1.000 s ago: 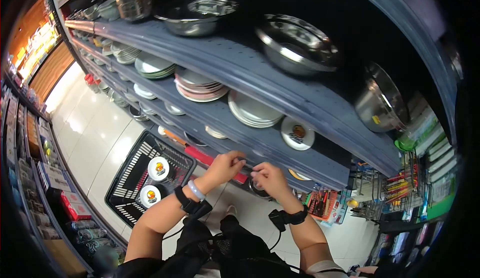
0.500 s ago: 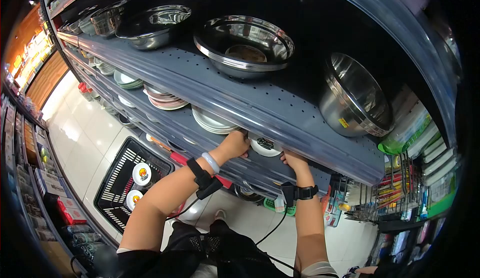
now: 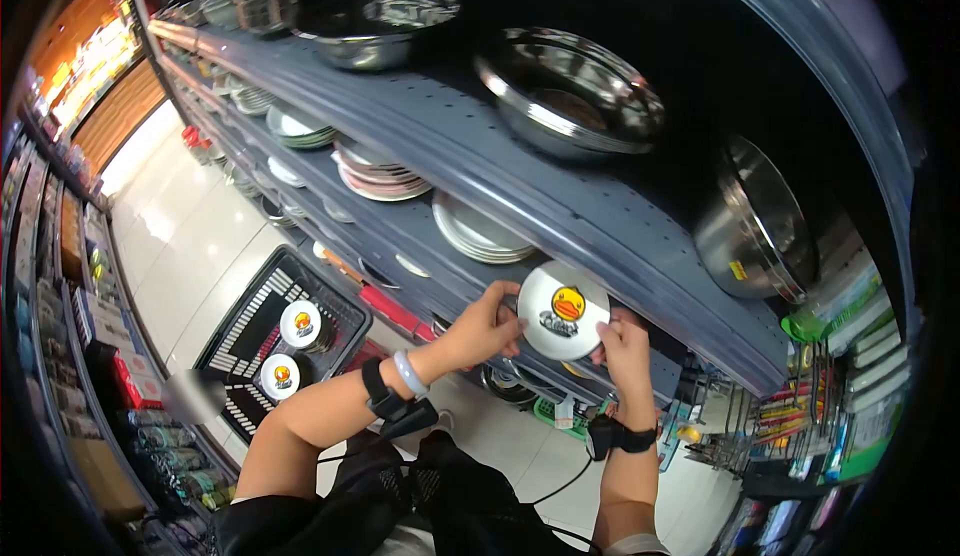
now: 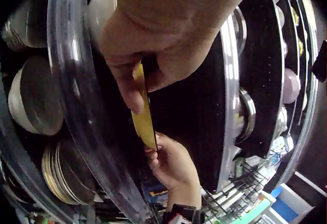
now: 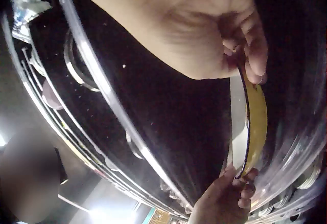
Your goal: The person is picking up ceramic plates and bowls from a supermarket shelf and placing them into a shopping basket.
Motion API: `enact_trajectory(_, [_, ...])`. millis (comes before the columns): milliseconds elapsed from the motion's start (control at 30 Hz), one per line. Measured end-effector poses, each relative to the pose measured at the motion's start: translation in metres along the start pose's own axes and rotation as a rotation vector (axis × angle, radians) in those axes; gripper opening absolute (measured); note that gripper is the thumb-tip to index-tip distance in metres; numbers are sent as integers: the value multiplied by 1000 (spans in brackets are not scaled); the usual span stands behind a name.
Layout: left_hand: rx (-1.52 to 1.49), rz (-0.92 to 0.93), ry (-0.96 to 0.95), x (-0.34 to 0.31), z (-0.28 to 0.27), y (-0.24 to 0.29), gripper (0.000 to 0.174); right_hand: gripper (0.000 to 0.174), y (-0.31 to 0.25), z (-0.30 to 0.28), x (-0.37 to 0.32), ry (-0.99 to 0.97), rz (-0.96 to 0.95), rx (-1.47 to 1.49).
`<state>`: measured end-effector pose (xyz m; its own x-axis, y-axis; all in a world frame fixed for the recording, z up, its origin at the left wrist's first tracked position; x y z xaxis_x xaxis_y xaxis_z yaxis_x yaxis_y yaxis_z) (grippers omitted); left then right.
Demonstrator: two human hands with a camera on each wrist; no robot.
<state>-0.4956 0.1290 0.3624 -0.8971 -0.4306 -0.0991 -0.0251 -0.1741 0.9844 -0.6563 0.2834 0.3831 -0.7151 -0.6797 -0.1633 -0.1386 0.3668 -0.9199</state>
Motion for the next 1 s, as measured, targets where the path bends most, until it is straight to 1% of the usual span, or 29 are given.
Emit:
enact_trajectory(133, [-52, 16, 52, -61, -28, -16, 44, 18, -15, 40, -28, -122, -4, 14])
enact_trajectory(200, [-39, 6, 145, -93, -47, -25, 43, 16, -19, 73, -35, -204, -36, -23])
enact_trajectory(267, [-64, 2, 222, -129, -70, -36, 39, 16, -26, 113, -41, -320, -6, -57])
enact_trajectory(300, [44, -37, 304, -148, -81, -30, 35, 16, -30, 136, -44, -376, -2, -100])
enact_trajectory(333, [38, -48, 346, -165, -93, -37, 35, 16, -34, 154, -46, -423, -4, -143])
enact_trajectory(367, [2, -97, 401, -181, -107, -51, 34, 16, -24, 176, -43, -519, -15, -121])
enact_trajectory(400, [-36, -144, 449, -198, -120, -66, 33, 17, -13, 199, -42, -576, -73, -166])
enact_trajectory(433, [-44, -153, 509, -213, -132, -75, 32, 20, -12, 223, -43, -632, -116, -225])
enact_trajectory(467, [26, -203, 578, -232, -143, -83, 31, 23, -13, 248, -46, -684, -158, -284])
enact_trajectory(500, [54, -234, 613, -249, -156, -89, 31, 23, -3, 274, -48, -682, -216, -349])
enact_trajectory(533, [83, -267, 647, -265, -170, -98, 30, 20, 18, 302, -45, -723, -341, -337])
enact_trajectory(567, [96, -300, 671, -279, -185, -108, 28, 20, 16, 327, -49, -762, -341, -389])
enact_trajectory(600, [42, -305, 711, -293, -201, -126, 28, 20, 13, 354, -56, -798, -341, -442])
enact_trajectory(667, [15, -403, 789, -318, -230, -159, 29, 21, 26, 407, -63, -812, -457, -568])
enact_trajectory(700, [12, -462, 808, -329, -246, -175, 31, 22, 41, 435, -65, -876, -330, -489])
enact_trajectory(733, [75, -565, 821, -335, -259, -174, 30, 24, 52, 460, -67, -914, -322, -573])
enact_trajectory(800, [155, -612, 874, -349, -287, -206, 30, 26, 68, 505, -73, -920, -364, -822])
enact_trajectory(833, [149, -622, 869, -351, -299, -216, 30, 26, 81, 525, -74, -926, -352, -824])
enact_trajectory(900, [332, -744, 801, -356, -322, -237, 30, 24, 106, 560, -77, -922, -267, -918])
enact_trajectory(933, [327, -754, 792, -359, -332, -260, 30, 24, 108, 571, -80, -928, -254, -920])
enact_trajectory(967, [496, -772, 784, -362, -342, -284, 31, 23, 111, 583, -84, -925, -179, -961])
enact_trajectory(1000, [666, -783, 768, -362, -349, -289, 32, 23, 116, 592, -86, -919, -102, -1003])
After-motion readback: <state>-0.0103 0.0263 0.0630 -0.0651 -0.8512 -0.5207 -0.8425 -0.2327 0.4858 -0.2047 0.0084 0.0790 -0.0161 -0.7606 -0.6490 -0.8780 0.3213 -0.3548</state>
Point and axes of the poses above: each hand's wrist, its own x-axis towards the middle knuckle, its own z-axis out of the palm, y = z × x, the point moved 2 cm from there along x, towards the middle knuckle, and after that the axes turned 2 degrees about z, right-handed, at the moved point
